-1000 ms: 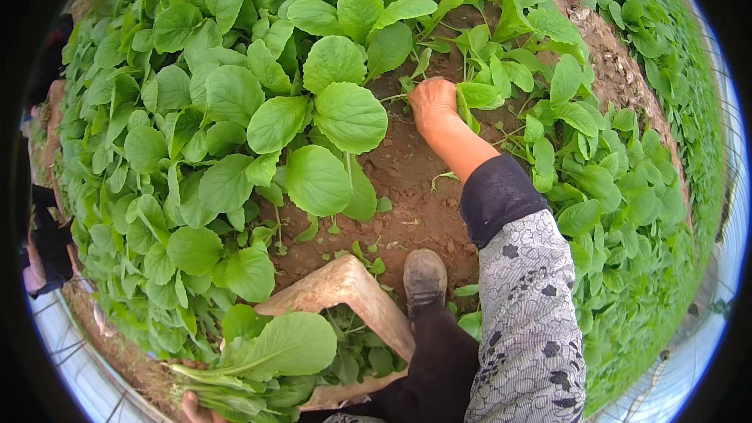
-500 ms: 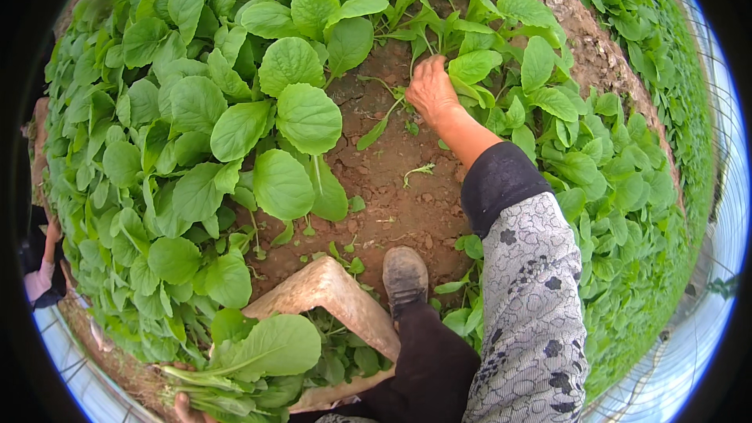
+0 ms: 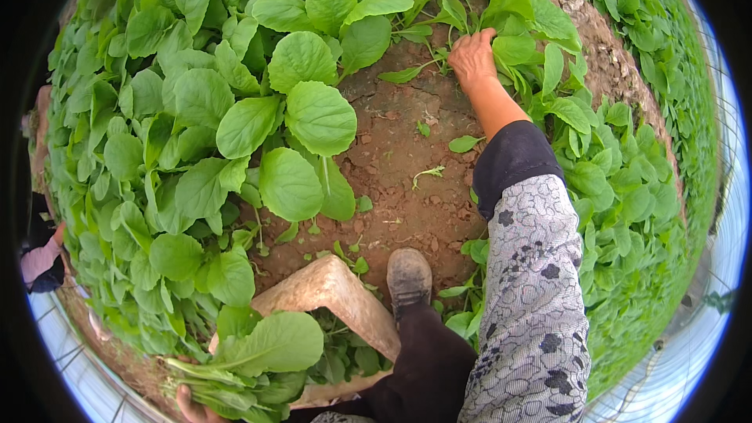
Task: The person harvests leafy green vegetables by hand, pulls them from the soil, and places them into a wooden crate. They also bundle the harvested greens with a rubber band.
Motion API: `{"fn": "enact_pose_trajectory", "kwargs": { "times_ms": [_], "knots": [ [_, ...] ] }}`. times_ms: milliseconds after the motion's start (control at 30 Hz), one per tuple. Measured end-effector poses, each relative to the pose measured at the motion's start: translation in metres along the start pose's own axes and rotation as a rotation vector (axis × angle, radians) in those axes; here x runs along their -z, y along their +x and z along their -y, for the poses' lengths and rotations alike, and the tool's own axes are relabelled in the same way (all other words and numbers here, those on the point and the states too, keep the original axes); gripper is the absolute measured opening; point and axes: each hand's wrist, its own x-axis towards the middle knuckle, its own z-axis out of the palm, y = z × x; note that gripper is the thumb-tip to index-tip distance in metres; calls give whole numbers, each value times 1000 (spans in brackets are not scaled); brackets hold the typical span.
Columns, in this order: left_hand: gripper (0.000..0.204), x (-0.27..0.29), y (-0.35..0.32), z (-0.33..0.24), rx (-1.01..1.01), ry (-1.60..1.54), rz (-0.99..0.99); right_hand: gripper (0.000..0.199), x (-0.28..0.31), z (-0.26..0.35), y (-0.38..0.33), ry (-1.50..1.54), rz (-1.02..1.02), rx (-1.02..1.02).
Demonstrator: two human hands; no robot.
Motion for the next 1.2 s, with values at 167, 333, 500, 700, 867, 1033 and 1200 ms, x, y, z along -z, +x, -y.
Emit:
{"fn": "enact_pose_trajectory", "kwargs": {
  "times_ms": [167,333,500,700,867,1033,1200],
  "knots": [
    [73,3,1,-1,11,-5,18,17,22,7,-11,52,67,21],
    [73,18,7,-12,-11,-5,51,14,36,-19,-34,235,152,-83],
    [73,39,5,-22,-68,4,127,28,104,-65,-120,1970,-7,-133],
    [76,40,-17,-21,-171,-23,369,63,177,-18,-220,2698,38,-90],
    [70,45,-51,-31,-150,-2,702,50,289,-10,-307,2873,112,170],
    [77,34,-91,-49,-172,-72,974,40,367,-20,-374,2616,-41,295],
    [108,30,-111,-65,-277,-215,1096,40,424,-20,-421,2383,-157,526]
  ]
}}
